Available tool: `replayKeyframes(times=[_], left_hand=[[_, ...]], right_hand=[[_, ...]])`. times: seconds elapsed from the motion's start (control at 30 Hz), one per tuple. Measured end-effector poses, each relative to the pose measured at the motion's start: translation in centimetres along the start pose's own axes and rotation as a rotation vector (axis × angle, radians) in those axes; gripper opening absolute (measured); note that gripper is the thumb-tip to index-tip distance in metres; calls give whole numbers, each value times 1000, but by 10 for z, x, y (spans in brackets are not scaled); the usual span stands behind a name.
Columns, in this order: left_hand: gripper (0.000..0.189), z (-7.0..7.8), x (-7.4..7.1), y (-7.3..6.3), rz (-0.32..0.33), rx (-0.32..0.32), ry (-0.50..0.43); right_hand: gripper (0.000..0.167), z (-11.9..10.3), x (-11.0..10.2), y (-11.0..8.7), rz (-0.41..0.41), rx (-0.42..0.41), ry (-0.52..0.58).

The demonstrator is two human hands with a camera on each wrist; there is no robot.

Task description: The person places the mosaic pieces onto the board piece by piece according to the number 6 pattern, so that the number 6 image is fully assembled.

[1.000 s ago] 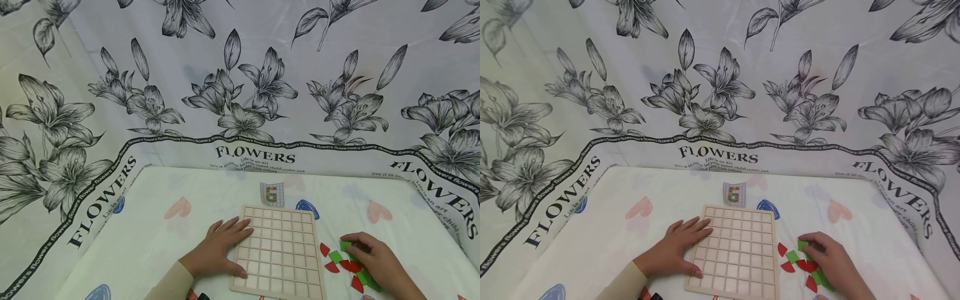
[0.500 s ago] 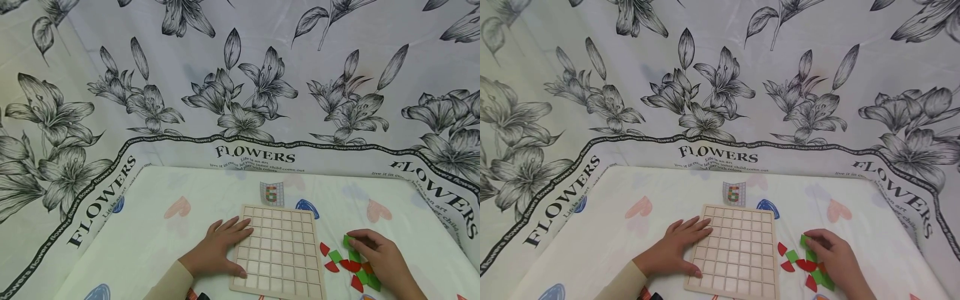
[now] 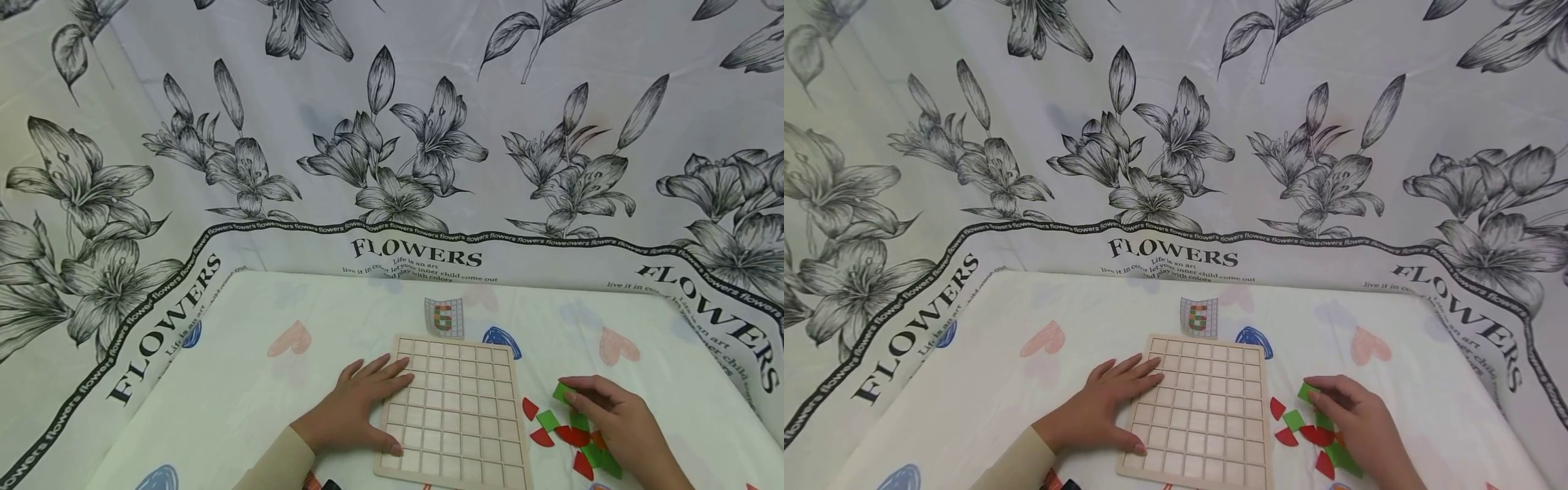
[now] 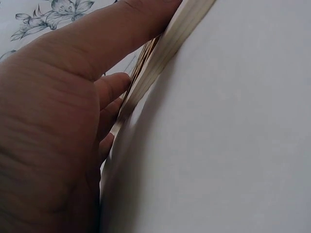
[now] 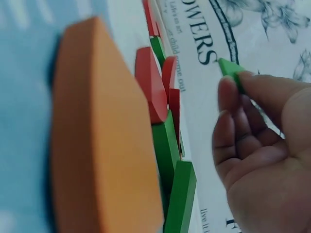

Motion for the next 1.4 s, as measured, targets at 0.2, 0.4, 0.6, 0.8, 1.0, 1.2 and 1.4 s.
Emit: replayKeyframes(times=[0.2,0.4,0.6,0.8,1.0,1.2,1.4], left_hand=[[112,0,0,0,-9,-6,-6],[112,1,-1,0,-13,-12,-12],[112,1,-2,0,-6,-7,-13],[112,-2,0,1,-12,-17,-8],[112,-3,2,0,-17,-26,-20],[112,-3,2,-1,-20,-29,-14],[112,-3,2,-1,-21,-30,-15]], right_hand=[[35,-15,5,-9,-5,-45,62],[22,-37,13,-22,-10,-150,106],[17,-58,21,-32,-43,-215,128],[13,-80,31,-38,-68,-286,107],[11,-104,44,-37,-108,-370,128],[10,-122,59,-35,-149,-416,143],[8,-132,78,-27,-195,-416,157]])
Point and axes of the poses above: each hand's wrist, its own y-axis towards the middle knuckle, its own x-axis out of the palm, z = x × y, the point moved 10 cm from there along y, towards the middle knuckle, and after that the axes turned 14 degrees about x, right-handed, at the moved point
